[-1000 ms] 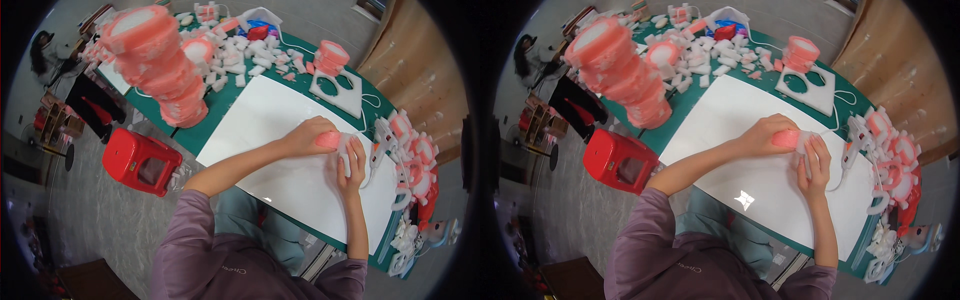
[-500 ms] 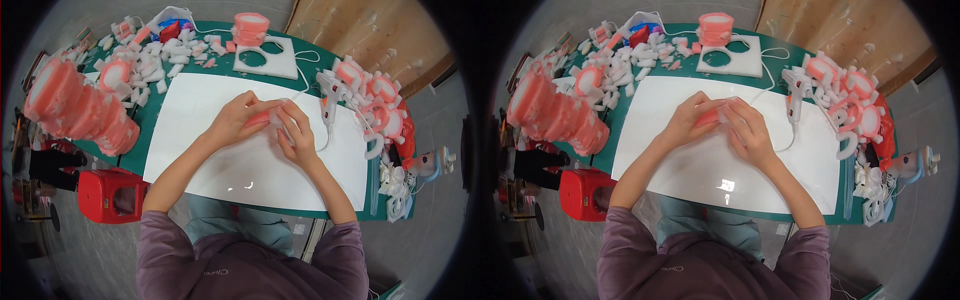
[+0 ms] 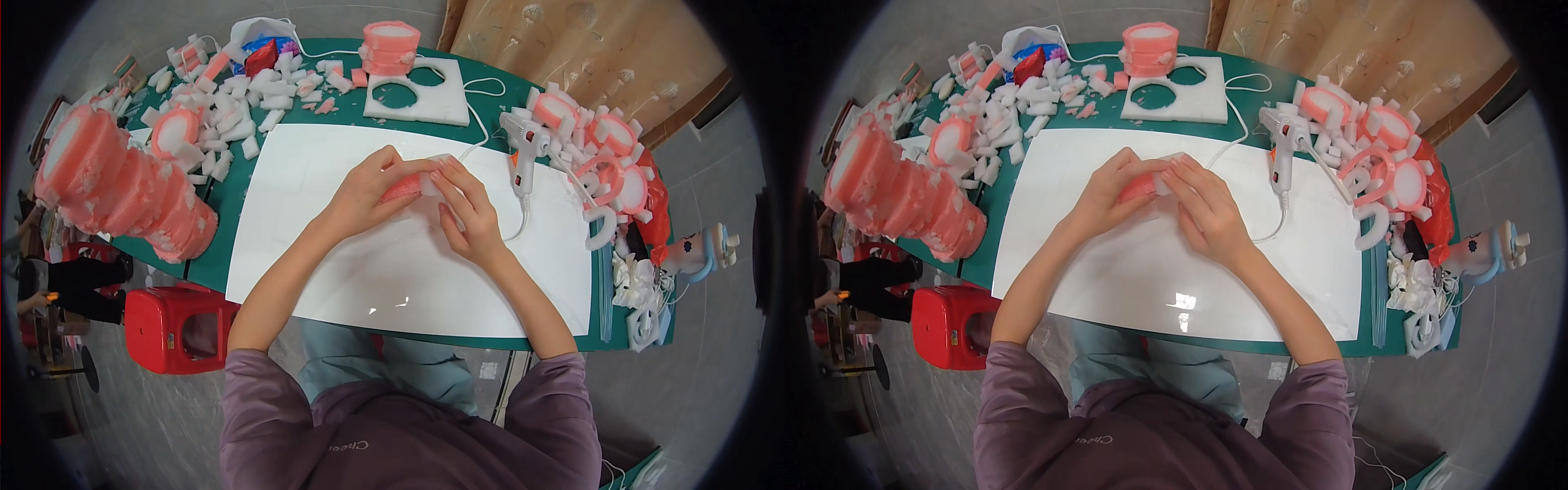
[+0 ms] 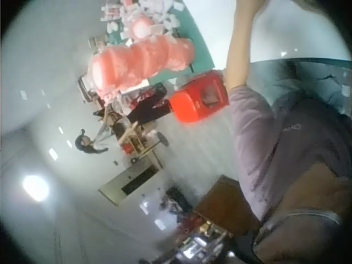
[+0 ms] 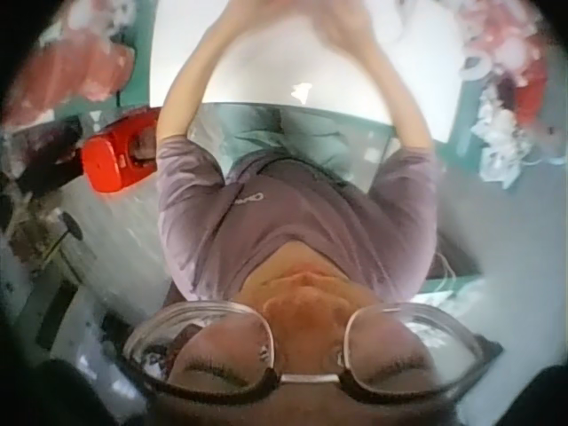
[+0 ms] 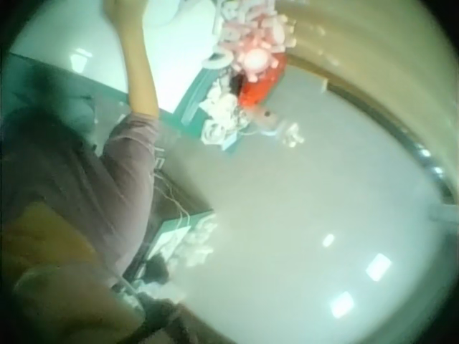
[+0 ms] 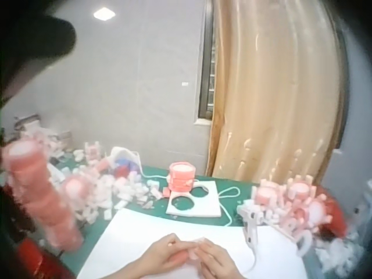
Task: Gluing pieces of pink foam together using a hot glue gun to assemble an object.
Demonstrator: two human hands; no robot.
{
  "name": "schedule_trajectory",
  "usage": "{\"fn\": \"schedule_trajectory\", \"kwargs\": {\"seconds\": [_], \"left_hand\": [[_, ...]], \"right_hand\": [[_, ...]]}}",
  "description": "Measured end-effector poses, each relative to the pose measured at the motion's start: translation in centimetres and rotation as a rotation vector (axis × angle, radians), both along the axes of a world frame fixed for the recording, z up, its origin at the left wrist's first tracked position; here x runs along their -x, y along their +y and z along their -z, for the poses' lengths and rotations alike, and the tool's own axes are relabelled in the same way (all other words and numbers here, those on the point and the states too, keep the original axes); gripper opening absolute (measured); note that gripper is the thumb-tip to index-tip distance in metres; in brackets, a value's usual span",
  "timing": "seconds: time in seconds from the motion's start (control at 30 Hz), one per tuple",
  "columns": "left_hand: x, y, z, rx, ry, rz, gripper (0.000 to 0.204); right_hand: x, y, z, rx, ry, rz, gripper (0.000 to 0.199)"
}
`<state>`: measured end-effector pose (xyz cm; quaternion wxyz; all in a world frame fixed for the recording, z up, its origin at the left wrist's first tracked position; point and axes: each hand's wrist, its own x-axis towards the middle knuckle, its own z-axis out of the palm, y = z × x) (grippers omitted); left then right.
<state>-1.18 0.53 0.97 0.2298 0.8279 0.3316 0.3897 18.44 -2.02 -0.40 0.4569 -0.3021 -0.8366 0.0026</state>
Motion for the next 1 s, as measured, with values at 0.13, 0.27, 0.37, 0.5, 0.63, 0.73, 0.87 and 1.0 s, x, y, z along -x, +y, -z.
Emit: {"fn": "schedule_trajectory", "kwargs": {"seconds": [0.13, 0.27, 0.37, 0.5, 0.63, 0.73, 0.87, 1.0], "left_hand": [[-0.13, -0.21, -0.32, -0.01, 0.029, -0.014, 0.046], [0.01, -0.04, -0.18, -0.06, 0.046, -0.005, 0.047], [0.12, -0.17, -0.59, -0.067, 0.066, -0.005, 0.047], [0.06, -0.05, -0.48, -0.107, 0.054, -0.015, 0.047], [0.3, 0.07, -0.4, -0.138, 0.051, -0.009, 0.047], [0.24, 0.23, -0.32, -0.176, 0.041, -0.002, 0.048], [0.25, 0.23, -0.27, -0.179, 0.04, -0.023, 0.049], [0.15, 0.2, -0.21, -0.166, 0.021, -0.024, 0.049]], "right_hand": [[-0.24, 0.08, -0.05, -0.036, -0.016, 0.004, 0.052], [0.01, 0.01, 0.22, -0.029, 0.012, 0.004, 0.052], [0.03, -0.01, 0.1, -0.028, 0.038, -0.017, 0.051], [0.03, 0.12, 0.08, -0.029, 0.06, -0.024, 0.051], [0.29, 0.09, 0.25, -0.035, 0.043, -0.017, 0.052], [0.1, 0.16, 0.23, -0.034, 0.022, -0.016, 0.053], [0.13, -0.02, -0.03, -0.018, 0.006, -0.008, 0.054], [0.23, -0.15, -0.01, -0.018, 0.007, -0.015, 0.054]]}}
